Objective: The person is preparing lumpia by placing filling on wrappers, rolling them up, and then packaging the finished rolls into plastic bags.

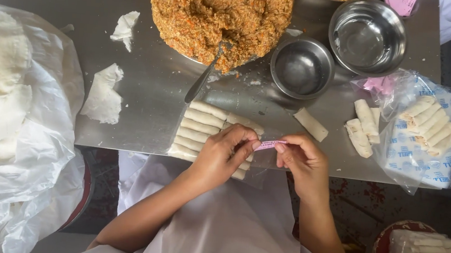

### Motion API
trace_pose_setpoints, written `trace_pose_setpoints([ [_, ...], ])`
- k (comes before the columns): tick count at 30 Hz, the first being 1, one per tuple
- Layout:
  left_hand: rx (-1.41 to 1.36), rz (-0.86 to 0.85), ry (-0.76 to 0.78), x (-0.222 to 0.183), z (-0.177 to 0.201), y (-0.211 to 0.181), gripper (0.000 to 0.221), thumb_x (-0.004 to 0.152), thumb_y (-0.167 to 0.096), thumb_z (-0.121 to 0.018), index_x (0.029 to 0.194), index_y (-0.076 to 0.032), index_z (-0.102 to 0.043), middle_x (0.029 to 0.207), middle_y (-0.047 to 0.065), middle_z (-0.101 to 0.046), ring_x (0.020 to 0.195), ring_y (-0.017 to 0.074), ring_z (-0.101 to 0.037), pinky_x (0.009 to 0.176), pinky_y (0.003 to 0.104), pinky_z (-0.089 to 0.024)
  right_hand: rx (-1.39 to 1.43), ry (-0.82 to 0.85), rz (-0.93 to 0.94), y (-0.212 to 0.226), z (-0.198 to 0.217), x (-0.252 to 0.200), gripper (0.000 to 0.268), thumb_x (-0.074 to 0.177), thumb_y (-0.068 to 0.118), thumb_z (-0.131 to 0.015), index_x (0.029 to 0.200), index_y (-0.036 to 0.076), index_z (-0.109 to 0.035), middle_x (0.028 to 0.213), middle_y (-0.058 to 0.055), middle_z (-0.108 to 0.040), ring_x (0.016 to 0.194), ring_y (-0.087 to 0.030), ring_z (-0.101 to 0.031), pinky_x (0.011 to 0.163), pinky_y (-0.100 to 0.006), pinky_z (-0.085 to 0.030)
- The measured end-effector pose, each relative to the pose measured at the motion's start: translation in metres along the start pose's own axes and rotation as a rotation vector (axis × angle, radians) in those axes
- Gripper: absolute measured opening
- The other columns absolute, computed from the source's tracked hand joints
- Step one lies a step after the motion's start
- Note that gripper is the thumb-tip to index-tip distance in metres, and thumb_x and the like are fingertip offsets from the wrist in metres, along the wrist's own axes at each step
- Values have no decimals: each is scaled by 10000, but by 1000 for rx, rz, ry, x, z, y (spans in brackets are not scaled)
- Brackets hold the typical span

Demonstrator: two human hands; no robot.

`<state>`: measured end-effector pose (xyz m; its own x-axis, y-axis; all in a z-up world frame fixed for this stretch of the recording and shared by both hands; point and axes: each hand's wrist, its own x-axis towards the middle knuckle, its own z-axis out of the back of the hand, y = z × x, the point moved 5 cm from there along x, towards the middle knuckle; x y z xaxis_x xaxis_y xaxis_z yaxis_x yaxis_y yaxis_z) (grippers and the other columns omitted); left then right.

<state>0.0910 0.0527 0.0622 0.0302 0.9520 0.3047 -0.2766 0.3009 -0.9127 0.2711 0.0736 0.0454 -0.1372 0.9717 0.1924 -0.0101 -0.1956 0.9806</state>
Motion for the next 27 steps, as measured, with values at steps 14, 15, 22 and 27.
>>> trace_pose_setpoints([
  [14,5,-21,86,-9,-18,-11,80,879,-35,-672,936,-79,-638,724,87,-655,626,257,-696,546,329,-577,44,-14,-48,-3,19,-22,64,874,10,-656,904,-42,-679,543,-128,-600,470,-153,-572,470,-244,-425],
  [15,14,-17,84,-9,-18,-12,82,874,-25,-670,926,-80,-641,722,85,-657,626,252,-698,550,320,-583,-31,-32,-59,-1,23,-23,99,882,39,-658,918,-51,-681,519,-141,-610,483,-153,-575,485,-252,-433],
  [22,286,-284,288,-12,-34,-27,110,897,11,-592,985,-39,-550,841,90,-556,708,259,-576,662,369,-478,-683,316,237,57,13,-37,103,888,114,-645,975,82,-690,1253,-91,-645,1115,-268,-620,933,-390,-472],
  [27,578,-497,130,-24,-52,-43,70,956,-82,-624,938,-64,-559,795,66,-503,668,226,-522,620,343,-415,-669,115,170,56,20,-39,100,901,37,-639,958,38,-721,1004,-72,-709,896,-180,-652,842,-296,-508],
])
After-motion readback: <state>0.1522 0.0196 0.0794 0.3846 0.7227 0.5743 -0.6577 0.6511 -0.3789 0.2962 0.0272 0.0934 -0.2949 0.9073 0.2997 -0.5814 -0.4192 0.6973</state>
